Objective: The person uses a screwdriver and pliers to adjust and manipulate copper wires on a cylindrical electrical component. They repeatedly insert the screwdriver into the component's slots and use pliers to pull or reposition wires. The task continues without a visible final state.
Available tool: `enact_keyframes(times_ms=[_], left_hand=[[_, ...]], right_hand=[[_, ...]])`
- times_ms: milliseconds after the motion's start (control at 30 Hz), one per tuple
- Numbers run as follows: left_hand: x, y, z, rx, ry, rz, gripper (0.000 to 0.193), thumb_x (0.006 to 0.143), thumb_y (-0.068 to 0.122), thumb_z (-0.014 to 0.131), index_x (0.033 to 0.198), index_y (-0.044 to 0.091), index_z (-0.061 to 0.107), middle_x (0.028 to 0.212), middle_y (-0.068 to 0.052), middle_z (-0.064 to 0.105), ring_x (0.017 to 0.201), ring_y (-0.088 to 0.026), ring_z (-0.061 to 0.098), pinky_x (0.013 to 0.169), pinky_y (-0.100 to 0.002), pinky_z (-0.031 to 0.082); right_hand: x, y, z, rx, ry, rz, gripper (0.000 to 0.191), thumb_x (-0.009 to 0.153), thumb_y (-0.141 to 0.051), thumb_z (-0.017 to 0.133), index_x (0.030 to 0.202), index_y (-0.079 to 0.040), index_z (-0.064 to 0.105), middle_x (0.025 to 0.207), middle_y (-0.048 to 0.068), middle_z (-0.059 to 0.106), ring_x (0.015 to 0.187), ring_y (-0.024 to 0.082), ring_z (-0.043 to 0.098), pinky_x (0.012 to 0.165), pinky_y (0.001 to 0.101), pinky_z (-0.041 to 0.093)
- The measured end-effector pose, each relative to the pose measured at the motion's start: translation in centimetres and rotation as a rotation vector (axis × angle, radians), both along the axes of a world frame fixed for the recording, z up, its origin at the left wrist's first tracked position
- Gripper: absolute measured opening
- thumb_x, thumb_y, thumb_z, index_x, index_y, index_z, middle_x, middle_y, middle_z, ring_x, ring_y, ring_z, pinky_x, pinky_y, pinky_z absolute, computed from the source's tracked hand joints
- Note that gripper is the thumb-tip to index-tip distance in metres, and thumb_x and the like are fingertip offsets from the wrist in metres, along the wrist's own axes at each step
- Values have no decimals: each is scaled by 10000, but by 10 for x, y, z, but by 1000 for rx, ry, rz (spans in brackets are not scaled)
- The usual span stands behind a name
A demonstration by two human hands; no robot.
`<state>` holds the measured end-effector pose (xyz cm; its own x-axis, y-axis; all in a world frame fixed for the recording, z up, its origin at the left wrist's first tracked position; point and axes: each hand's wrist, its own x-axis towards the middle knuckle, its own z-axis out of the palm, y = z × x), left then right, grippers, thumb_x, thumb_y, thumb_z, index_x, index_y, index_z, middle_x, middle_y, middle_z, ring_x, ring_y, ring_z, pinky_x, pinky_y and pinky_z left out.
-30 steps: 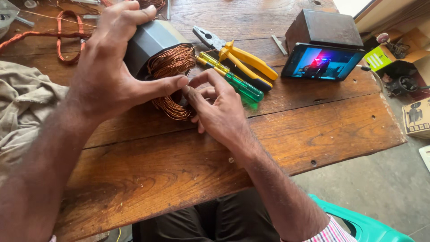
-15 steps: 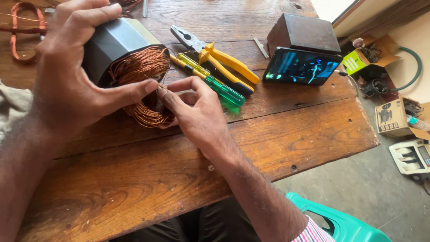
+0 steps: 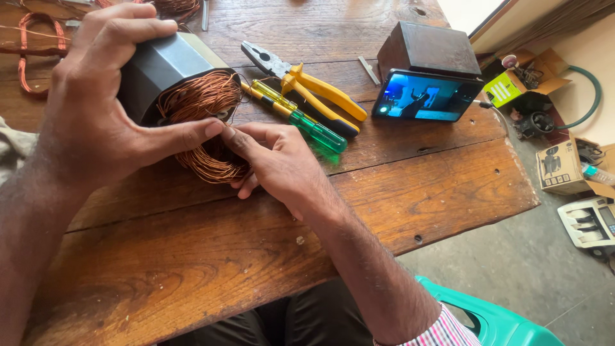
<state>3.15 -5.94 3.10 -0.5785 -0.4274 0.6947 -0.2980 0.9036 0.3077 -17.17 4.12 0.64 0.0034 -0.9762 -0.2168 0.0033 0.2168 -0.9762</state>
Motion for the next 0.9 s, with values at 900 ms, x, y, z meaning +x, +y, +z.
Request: enact_keyframes(times_ms=[900], left_hand=[[-2, 5, 3, -19, 3, 21, 926, 718, 422, 985, 1397, -3, 520, 1453, -293, 477, 1401, -418, 517, 1158, -507, 528]], right_hand=[[21, 19, 3, -237, 298, -229, 190, 981, -194, 661, 1027, -10, 650, 767, 74, 758, 589, 90, 709, 424, 226, 564]])
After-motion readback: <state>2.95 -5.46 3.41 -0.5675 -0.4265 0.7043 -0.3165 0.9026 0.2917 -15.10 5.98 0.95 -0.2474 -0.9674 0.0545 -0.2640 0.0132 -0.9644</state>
